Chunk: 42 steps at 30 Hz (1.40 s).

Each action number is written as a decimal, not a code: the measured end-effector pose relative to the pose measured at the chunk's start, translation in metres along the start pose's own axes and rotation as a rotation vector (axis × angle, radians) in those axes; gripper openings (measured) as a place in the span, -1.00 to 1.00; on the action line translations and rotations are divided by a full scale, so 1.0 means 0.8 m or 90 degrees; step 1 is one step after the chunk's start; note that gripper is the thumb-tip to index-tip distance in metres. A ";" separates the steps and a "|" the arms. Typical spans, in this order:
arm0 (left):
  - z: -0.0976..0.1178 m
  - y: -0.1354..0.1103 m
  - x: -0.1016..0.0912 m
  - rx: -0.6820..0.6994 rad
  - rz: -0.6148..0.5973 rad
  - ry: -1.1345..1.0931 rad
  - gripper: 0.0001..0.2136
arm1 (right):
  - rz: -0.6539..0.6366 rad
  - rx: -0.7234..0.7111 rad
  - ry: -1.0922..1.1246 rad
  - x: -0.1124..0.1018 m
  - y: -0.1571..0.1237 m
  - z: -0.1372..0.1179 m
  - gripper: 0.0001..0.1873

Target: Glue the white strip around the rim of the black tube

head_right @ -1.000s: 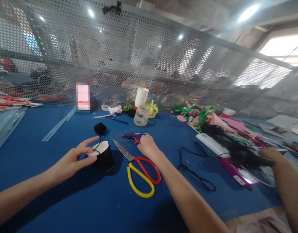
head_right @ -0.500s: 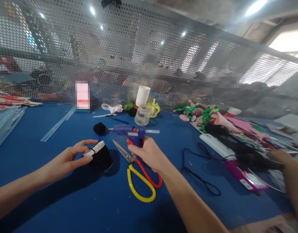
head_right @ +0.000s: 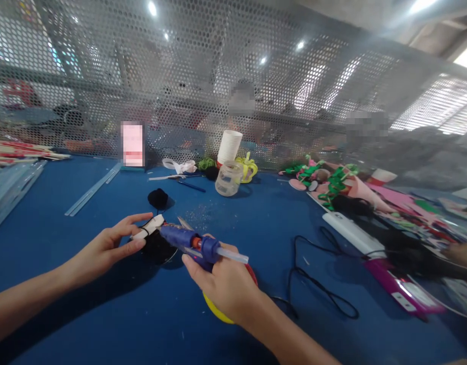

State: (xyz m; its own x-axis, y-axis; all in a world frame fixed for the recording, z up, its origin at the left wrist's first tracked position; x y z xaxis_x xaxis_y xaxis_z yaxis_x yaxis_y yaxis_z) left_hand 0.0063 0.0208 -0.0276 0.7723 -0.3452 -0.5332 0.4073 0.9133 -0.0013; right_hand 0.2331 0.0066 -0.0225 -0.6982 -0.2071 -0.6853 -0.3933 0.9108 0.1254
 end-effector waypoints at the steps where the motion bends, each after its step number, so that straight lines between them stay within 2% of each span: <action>1: 0.000 0.000 0.000 -0.004 0.003 0.000 -0.76 | 0.018 -0.020 -0.027 0.001 0.000 0.000 -0.83; 4: 0.001 0.000 0.002 -0.013 0.005 -0.002 -0.75 | 0.039 -0.056 -0.077 0.002 -0.001 -0.001 -0.86; 8: 0.005 0.001 0.002 -0.016 -0.013 -0.006 -0.71 | -0.001 -0.098 -0.042 0.004 -0.002 -0.004 -0.92; 11: 0.008 0.001 0.001 -0.012 -0.021 -0.007 -0.68 | 0.003 -0.118 -0.043 0.004 -0.002 -0.005 -0.93; 22: 0.007 0.000 0.002 -0.011 -0.024 -0.002 -0.71 | 0.006 -0.069 -0.054 0.003 -0.005 -0.010 -0.88; 31: 0.006 0.000 0.001 -0.010 -0.024 0.009 -0.72 | 0.006 -0.070 -0.064 0.001 -0.004 -0.017 -0.87; 35: 0.006 0.000 0.002 -0.010 -0.024 0.007 -0.70 | -0.018 -0.068 -0.019 0.003 -0.005 -0.014 -0.88; 39: 0.007 0.000 0.002 -0.006 -0.020 0.002 -0.68 | -0.005 -0.054 -0.042 0.003 -0.005 -0.013 -0.88; 42: 0.007 0.000 0.002 -0.007 -0.026 -0.001 -0.68 | -0.026 -0.041 -0.029 0.002 -0.005 -0.016 -0.88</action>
State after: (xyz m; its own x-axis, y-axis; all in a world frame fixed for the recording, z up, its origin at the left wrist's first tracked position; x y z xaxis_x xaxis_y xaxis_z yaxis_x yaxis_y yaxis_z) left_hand 0.0104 0.0194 -0.0234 0.7561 -0.3828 -0.5309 0.4333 0.9007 -0.0324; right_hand 0.2259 -0.0020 -0.0147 -0.6530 -0.2260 -0.7229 -0.4597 0.8768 0.1411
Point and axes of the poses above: each hand's wrist, its own y-axis towards the middle knuckle, its own x-axis out of the palm, z = x × y, the point moved 1 cm from there along y, towards the middle knuckle, and after that the axes turned 10 degrees about -z, right-handed, at the moved point
